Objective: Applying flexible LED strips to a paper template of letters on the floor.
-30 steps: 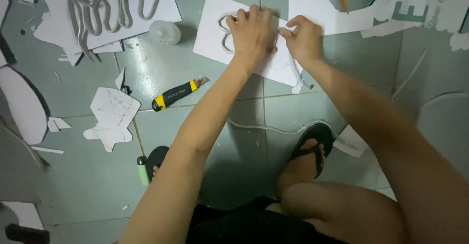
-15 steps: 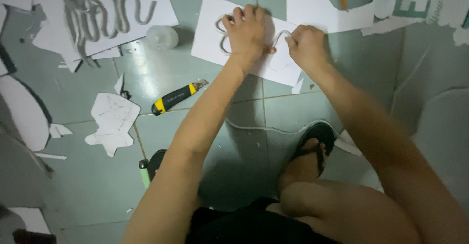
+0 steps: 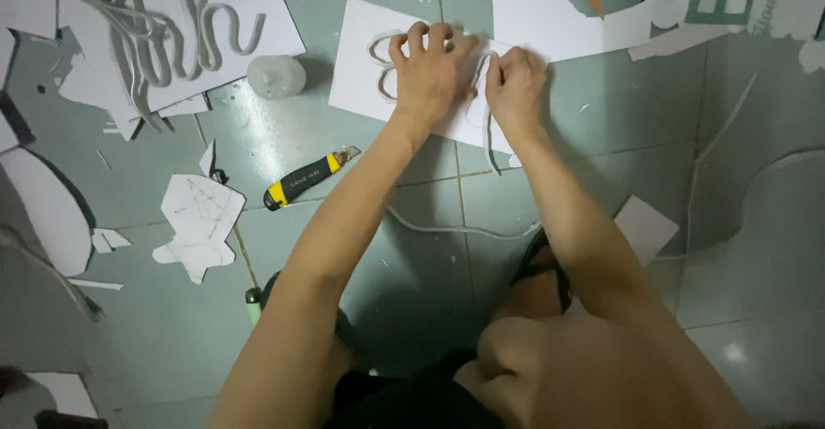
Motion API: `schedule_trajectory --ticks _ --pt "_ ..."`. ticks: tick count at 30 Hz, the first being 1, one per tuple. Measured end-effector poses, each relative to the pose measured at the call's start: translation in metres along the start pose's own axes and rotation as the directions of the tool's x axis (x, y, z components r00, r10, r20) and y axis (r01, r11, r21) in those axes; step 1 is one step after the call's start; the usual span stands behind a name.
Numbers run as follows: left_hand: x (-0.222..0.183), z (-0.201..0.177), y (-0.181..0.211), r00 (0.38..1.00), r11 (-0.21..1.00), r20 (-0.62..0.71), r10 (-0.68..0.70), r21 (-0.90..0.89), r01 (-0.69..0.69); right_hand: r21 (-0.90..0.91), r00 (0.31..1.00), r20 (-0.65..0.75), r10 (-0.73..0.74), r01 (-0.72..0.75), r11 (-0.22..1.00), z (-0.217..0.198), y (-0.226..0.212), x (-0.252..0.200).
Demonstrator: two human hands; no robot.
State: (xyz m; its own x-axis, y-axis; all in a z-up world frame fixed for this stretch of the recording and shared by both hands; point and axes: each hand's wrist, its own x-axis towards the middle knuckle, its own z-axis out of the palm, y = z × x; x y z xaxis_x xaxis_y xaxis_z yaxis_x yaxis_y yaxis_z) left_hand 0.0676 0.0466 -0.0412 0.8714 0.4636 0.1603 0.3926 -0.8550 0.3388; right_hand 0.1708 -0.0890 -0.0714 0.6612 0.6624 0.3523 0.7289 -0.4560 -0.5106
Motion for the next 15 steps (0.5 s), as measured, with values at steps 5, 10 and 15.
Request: schedule_trajectory --ticks 5,10,15 --pt "-0.001 0.002 -0.003 0.989 0.994 -0.104 0.107 -0.004 -0.108 -0.002 0.994 0.041 -0.102 0.102 0.995 -0.013 -0.005 0.017" --pt "0.004 0.005 -0.007 0.98 0.984 -0.087 0.177 0.008 -0.177 0.075 0.993 0.042 -0.108 0.105 0.992 -0.009 0.002 0.022" --pt "0.006 -0.003 -0.003 0.983 0.982 0.043 0.178 0.053 -0.18 0.119 0.994 0.048 -0.095 0.089 0.989 -0.016 0.004 0.015"
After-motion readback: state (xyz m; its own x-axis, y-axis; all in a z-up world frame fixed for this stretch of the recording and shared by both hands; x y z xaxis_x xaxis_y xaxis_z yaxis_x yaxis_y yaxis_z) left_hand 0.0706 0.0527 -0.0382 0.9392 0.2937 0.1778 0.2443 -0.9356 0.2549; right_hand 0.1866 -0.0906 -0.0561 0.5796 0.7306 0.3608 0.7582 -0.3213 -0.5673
